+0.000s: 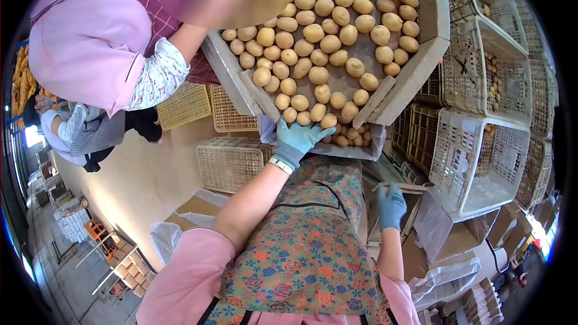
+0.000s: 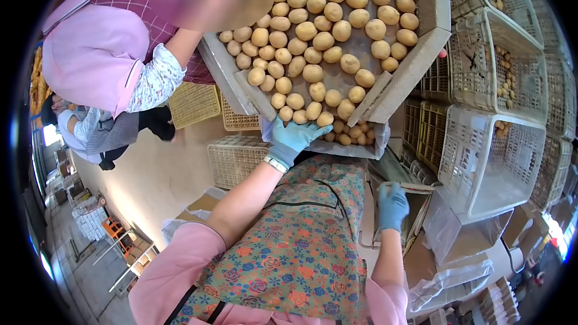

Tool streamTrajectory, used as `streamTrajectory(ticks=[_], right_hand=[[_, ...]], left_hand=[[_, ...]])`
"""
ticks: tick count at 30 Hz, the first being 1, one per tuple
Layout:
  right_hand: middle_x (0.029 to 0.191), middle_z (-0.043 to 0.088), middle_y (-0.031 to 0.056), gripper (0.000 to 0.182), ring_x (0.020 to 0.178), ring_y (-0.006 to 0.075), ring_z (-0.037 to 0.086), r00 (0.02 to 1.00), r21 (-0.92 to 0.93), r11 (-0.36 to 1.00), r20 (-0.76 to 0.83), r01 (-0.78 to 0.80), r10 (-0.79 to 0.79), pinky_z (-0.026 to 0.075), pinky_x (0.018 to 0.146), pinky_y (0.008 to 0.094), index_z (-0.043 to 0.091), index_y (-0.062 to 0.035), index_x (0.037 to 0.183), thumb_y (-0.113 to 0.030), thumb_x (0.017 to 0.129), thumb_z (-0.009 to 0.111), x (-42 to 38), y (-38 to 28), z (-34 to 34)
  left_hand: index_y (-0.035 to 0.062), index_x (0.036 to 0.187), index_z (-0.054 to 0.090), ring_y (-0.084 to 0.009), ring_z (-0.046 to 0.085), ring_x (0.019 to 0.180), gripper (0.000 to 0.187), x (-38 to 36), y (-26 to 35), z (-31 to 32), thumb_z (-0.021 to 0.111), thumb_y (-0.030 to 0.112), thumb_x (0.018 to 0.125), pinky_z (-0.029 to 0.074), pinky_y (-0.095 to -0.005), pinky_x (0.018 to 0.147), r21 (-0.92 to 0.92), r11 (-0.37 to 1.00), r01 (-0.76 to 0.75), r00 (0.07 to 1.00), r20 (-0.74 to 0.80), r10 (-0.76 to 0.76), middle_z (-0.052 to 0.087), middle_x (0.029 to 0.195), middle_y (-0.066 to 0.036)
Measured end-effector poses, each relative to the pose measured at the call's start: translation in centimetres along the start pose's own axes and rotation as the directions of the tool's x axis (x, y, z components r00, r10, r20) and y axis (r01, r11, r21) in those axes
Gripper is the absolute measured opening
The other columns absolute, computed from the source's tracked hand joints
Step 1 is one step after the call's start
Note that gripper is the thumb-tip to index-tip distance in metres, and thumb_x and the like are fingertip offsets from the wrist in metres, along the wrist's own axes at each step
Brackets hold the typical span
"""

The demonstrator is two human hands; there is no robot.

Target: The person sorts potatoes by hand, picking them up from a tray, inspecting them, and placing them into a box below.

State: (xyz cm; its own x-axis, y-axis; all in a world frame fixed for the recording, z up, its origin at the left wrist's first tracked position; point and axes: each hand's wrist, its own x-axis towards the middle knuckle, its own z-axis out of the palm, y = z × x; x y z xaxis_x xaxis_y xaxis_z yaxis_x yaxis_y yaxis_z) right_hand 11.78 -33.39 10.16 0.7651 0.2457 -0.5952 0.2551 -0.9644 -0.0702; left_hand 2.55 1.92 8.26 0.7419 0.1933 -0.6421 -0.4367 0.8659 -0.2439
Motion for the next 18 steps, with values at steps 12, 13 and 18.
streamTrajectory(ticks=[12,13,18], right_hand=[[0.128,0.064,0.0119,0.041,0.120,0.0315,0.059,0.549,0.042,0.582,-0.395,0.812,-0.737,0.046,0.100,0.0442,0.062,-0.0099,0.128,-0.022,0.089,0.062,3.2,-24.6,-7.9],[0.135,0.061,0.0110,0.044,0.126,0.0317,0.056,0.451,-0.105,0.555,-0.470,0.825,-0.759,0.043,0.104,0.0456,0.062,-0.0110,0.131,-0.023,0.089,0.061,4.2,-27.0,-7.6],[0.114,0.063,0.0064,0.044,0.112,0.0247,0.058,0.548,-0.185,0.646,-0.391,0.740,-0.739,0.039,0.109,0.0478,0.064,-0.0100,0.127,-0.022,0.085,0.065,9.2,-29.2,-10.1]], left_hand=[[0.0153,0.156,0.041,-0.0369,0.037,0.148,0.074,1.1,1.6,-4.9,0.037,0.062,0.099,0.028,-0.0504,0.125,0.252,0.966,-0.059,0.998,0.017,0.057,0.043,0.159,-0.015],[0.0117,0.148,0.045,-0.0325,0.045,0.140,0.061,0.8,1.1,-5.5,0.043,0.052,0.102,0.035,-0.0443,0.119,0.238,0.963,-0.129,0.942,0.333,0.044,0.049,0.151,-0.012],[0.0205,0.159,0.037,-0.0397,0.035,0.149,0.078,0.8,0.6,-3.1,0.038,0.067,0.097,0.033,-0.0629,0.118,0.320,0.943,-0.094,0.990,0.129,0.055,0.038,0.163,-0.011]])
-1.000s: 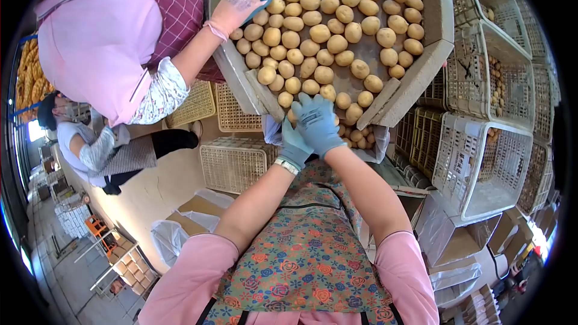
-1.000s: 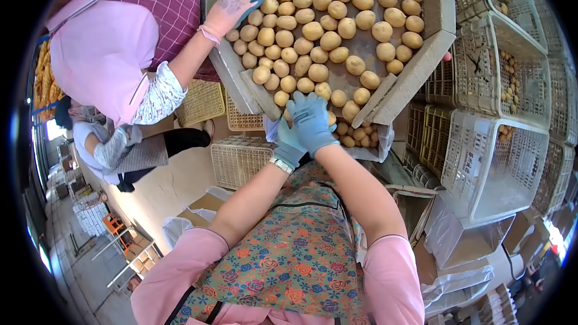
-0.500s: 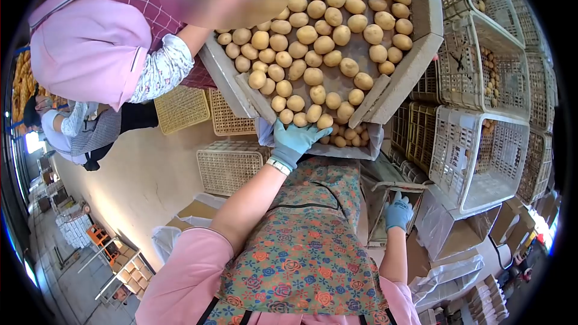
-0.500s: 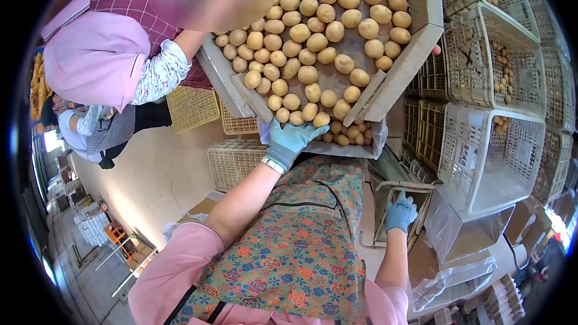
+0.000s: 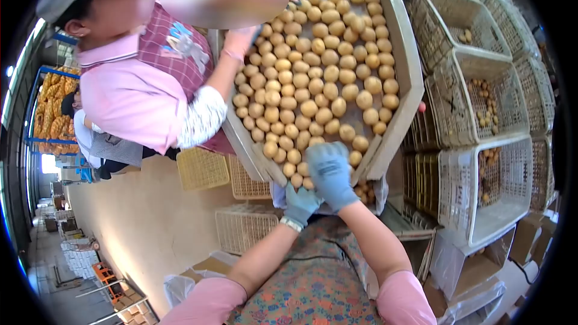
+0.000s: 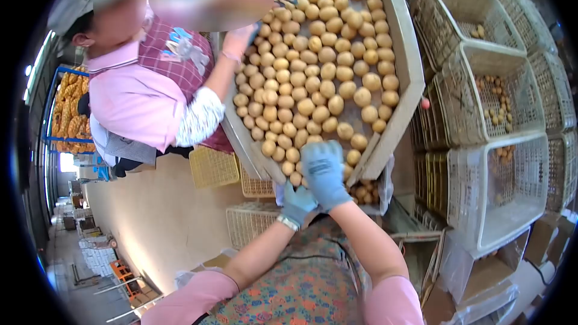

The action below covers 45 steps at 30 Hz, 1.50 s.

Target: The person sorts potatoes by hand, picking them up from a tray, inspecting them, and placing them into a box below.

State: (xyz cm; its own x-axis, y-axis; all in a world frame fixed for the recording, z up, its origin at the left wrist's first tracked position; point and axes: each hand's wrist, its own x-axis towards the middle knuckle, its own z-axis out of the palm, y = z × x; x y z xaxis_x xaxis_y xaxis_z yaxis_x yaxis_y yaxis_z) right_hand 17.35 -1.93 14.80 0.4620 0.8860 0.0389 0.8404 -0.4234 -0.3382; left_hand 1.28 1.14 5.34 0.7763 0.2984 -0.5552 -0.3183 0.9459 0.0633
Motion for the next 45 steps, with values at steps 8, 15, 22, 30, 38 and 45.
streamTrajectory(ticks=[8,15,22,30,38,45], right_hand=[[0.103,0.066,0.0058,0.044,0.101,0.0259,0.064,0.948,-0.313,0.918,0.121,-0.245,0.295,0.042,0.104,0.0558,0.062,-0.0142,0.115,-0.034,0.078,0.075,4.8,8.6,0.9],[0.108,0.059,0.0172,0.039,0.099,0.0362,0.060,0.981,0.495,0.858,-0.052,-0.139,0.189,0.049,0.089,0.0446,0.063,-0.0054,0.124,-0.012,0.086,0.068,-3.0,2.5,-7.1],[0.110,0.069,0.0089,0.047,0.088,0.0231,0.071,0.738,0.430,-0.795,0.674,-0.429,-0.033,0.062,0.076,0.0338,0.055,-0.0093,0.140,-0.035,0.101,0.055,-13.6,-0.4,-0.7],[0.120,0.068,0.0117,0.034,0.099,0.0293,0.066,0.979,0.276,0.961,-0.199,0.017,0.040,0.053,0.080,0.0424,0.067,-0.0099,0.123,-0.013,0.089,0.063,-1.4,-1.9,0.4],[0.105,0.060,0.0041,0.019,0.094,0.0194,0.061,0.999,-0.505,0.862,0.040,0.048,-0.032,0.047,0.065,0.0377,0.067,-0.0146,0.110,-0.023,0.095,0.060,5.1,-3.7,7.5],[0.105,0.064,0.0032,0.020,0.094,0.0176,0.062,0.989,-0.634,0.772,0.135,0.045,0.053,0.048,0.061,0.0320,0.070,-0.0138,0.110,-0.027,0.098,0.062,6.5,-4.1,9.6]], left_hand=[[0.0184,0.161,0.032,-0.0532,0.027,0.149,0.079,-0.3,-0.4,2.6,0.044,0.064,0.097,0.028,-0.0750,0.116,-0.138,0.990,0.009,0.999,-0.044,-0.016,0.030,0.166,-0.019],[0.0178,0.158,0.031,-0.0446,0.039,0.145,0.074,-1.1,-0.9,3.9,0.045,0.060,0.099,0.034,-0.0719,0.114,-0.224,0.973,-0.051,0.983,-0.185,0.009,0.041,0.159,-0.016],[0.0248,0.129,0.068,-0.0238,0.057,0.128,0.046,0.3,-2.2,-0.8,0.061,0.052,0.093,0.048,-0.0446,0.101,0.802,0.255,-0.541,0.817,0.428,0.387,0.062,0.140,0.001],[0.0155,0.156,0.038,-0.0392,0.042,0.144,0.078,0.1,-1.1,-1.5,0.041,0.067,0.098,0.032,-0.0620,0.119,0.767,0.611,-0.195,0.973,0.072,0.221,0.043,0.160,-0.012],[0.0219,0.160,0.033,-0.0411,0.033,0.149,0.083,0.8,-1.1,0.7,0.040,0.074,0.096,0.028,-0.0625,0.120,-0.077,0.987,-0.141,0.930,-0.351,0.105,0.035,0.165,-0.010],[0.0186,0.145,0.051,-0.0330,0.051,0.132,0.072,0.0,-1.7,4.0,0.043,0.071,0.095,0.042,-0.0509,0.110,-0.248,0.958,-0.144,0.872,-0.489,0.004,0.057,0.142,-0.009]])
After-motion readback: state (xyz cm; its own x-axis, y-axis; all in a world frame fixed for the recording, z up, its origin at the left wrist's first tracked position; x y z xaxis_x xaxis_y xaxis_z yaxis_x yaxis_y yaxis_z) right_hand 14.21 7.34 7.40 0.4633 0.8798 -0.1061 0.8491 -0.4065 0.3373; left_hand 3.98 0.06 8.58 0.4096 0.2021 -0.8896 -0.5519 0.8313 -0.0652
